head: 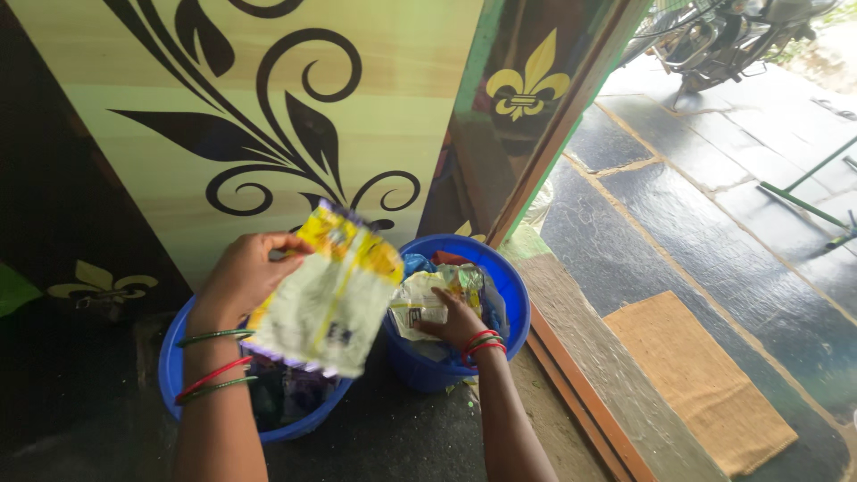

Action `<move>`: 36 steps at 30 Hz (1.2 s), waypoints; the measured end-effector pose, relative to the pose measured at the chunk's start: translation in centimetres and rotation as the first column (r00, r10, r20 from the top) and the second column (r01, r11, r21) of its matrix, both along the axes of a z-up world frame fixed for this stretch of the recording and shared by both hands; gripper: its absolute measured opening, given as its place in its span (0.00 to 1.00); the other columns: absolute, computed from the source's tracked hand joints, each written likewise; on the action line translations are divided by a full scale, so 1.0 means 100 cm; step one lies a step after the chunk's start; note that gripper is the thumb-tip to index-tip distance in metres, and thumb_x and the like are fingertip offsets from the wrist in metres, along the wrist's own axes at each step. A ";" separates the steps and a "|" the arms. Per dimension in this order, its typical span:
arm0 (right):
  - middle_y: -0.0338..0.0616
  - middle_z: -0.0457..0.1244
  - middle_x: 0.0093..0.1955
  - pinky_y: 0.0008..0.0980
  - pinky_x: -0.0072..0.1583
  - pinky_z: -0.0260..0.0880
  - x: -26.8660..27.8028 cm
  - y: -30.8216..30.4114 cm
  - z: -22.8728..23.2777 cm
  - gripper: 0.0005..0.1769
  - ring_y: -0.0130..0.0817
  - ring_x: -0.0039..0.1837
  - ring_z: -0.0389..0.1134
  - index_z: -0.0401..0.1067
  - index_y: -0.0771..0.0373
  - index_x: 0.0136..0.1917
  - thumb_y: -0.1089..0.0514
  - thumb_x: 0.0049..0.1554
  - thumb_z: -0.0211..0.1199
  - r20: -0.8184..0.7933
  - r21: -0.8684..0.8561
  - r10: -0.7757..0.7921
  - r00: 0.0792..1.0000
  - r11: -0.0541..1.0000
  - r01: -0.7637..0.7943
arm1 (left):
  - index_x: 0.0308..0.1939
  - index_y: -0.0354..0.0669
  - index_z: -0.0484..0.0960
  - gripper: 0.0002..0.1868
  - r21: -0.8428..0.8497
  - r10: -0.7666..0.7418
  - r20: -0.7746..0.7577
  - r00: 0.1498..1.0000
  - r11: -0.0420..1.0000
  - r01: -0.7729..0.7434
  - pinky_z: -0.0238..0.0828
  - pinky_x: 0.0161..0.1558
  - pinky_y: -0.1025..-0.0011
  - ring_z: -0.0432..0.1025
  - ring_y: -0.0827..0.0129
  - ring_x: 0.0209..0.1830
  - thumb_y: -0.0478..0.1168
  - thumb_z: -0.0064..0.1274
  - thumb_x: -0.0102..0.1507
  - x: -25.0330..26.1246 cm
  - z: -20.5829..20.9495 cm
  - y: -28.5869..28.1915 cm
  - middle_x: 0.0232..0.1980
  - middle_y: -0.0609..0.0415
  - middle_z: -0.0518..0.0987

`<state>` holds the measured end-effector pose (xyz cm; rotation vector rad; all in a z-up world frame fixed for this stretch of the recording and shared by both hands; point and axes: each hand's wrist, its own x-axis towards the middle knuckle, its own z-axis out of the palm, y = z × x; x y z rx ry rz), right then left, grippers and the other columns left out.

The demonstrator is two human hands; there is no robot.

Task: The person sorts trash by hand between two blue buckets, moving plastic wrappers, bottles, and bags from one bucket to the other. The person repeatedly picks up items and places them into the opposite bucket, continuing the transfer throughout the clip.

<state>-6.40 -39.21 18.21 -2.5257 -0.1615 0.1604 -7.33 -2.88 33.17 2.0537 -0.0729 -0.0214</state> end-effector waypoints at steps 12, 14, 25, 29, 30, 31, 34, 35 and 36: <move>0.53 0.67 0.67 0.43 0.68 0.68 -0.011 -0.061 0.036 0.25 0.48 0.69 0.69 0.72 0.58 0.68 0.61 0.57 0.63 0.362 0.305 -0.472 0.804 0.875 0.376 | 0.68 0.35 0.67 0.27 -0.530 -0.228 -0.020 0.973 0.828 0.183 0.76 0.50 0.71 0.80 0.70 0.49 0.36 0.53 0.65 0.039 -0.176 -0.181 0.54 0.40 0.84; 0.51 0.65 0.71 0.41 0.72 0.65 -0.015 -0.042 0.045 0.23 0.48 0.72 0.66 0.72 0.57 0.67 0.59 0.57 0.64 0.443 0.266 -0.361 0.821 0.927 0.264 | 0.66 0.36 0.71 0.24 -0.414 -0.224 -0.062 0.973 0.892 0.179 0.75 0.52 0.70 0.80 0.69 0.50 0.39 0.52 0.67 0.040 -0.180 -0.179 0.54 0.41 0.85; 0.42 0.33 0.87 0.70 0.77 0.39 -0.020 0.042 0.016 0.32 0.61 0.85 0.30 0.53 0.29 0.79 0.41 0.63 0.52 -0.261 -0.297 -0.086 0.962 0.955 0.005 | 0.53 0.44 0.85 0.15 0.141 0.167 0.114 0.979 0.973 -0.182 0.76 0.52 0.59 0.79 0.51 0.53 0.44 0.53 0.66 0.058 -0.140 -0.023 0.51 0.43 0.84; 0.45 0.35 0.86 0.64 0.77 0.42 -0.004 0.031 -0.013 0.32 0.63 0.84 0.34 0.55 0.31 0.79 0.40 0.62 0.53 -0.324 -0.309 -0.041 0.945 0.949 -0.064 | 0.51 0.45 0.87 0.14 0.483 0.213 -0.150 0.965 0.868 -0.116 0.75 0.58 0.55 0.78 0.48 0.56 0.45 0.53 0.66 0.058 -0.199 0.019 0.53 0.42 0.84; 0.46 0.36 0.86 0.63 0.77 0.42 0.001 0.029 -0.020 0.32 0.63 0.84 0.35 0.55 0.31 0.79 0.40 0.62 0.53 -0.328 -0.308 -0.028 0.944 0.948 -0.079 | 0.51 0.45 0.87 0.14 0.507 0.195 -0.200 0.960 0.859 -0.069 0.74 0.59 0.55 0.77 0.49 0.57 0.44 0.53 0.65 0.057 -0.219 0.028 0.54 0.42 0.84; 0.47 0.36 0.86 0.61 0.77 0.43 0.006 0.026 -0.025 0.32 0.64 0.83 0.36 0.56 0.31 0.79 0.40 0.62 0.53 -0.332 -0.313 -0.020 0.943 0.946 -0.090 | 0.52 0.46 0.87 0.15 0.524 0.176 -0.251 0.952 0.852 -0.019 0.74 0.60 0.55 0.77 0.49 0.58 0.43 0.53 0.64 0.057 -0.239 0.031 0.55 0.41 0.84; 0.49 0.38 0.85 0.57 0.78 0.45 0.011 0.018 -0.039 0.32 0.65 0.82 0.38 0.57 0.32 0.78 0.40 0.62 0.54 -0.328 -0.318 -0.010 0.945 0.943 -0.101 | 0.53 0.46 0.87 0.16 0.584 0.128 -0.375 0.918 0.802 0.126 0.73 0.63 0.55 0.75 0.50 0.62 0.40 0.53 0.63 0.053 -0.295 0.039 0.59 0.41 0.81; 0.50 0.39 0.85 0.55 0.78 0.46 0.011 0.018 -0.041 0.31 0.65 0.82 0.39 0.58 0.33 0.78 0.39 0.62 0.54 -0.315 -0.317 -0.008 0.949 0.944 -0.097 | 0.54 0.46 0.86 0.16 0.605 0.117 -0.409 0.905 0.778 0.172 0.72 0.64 0.55 0.74 0.50 0.64 0.39 0.52 0.63 0.054 -0.307 0.041 0.61 0.41 0.80; 0.51 0.39 0.85 0.54 0.78 0.46 0.010 0.019 -0.042 0.31 0.66 0.82 0.40 0.58 0.33 0.78 0.39 0.62 0.54 -0.300 -0.318 -0.008 0.954 0.944 -0.091 | 0.55 0.46 0.85 0.17 0.605 0.108 -0.442 0.890 0.769 0.207 0.71 0.65 0.55 0.74 0.50 0.65 0.39 0.53 0.63 0.056 -0.315 0.041 0.63 0.42 0.79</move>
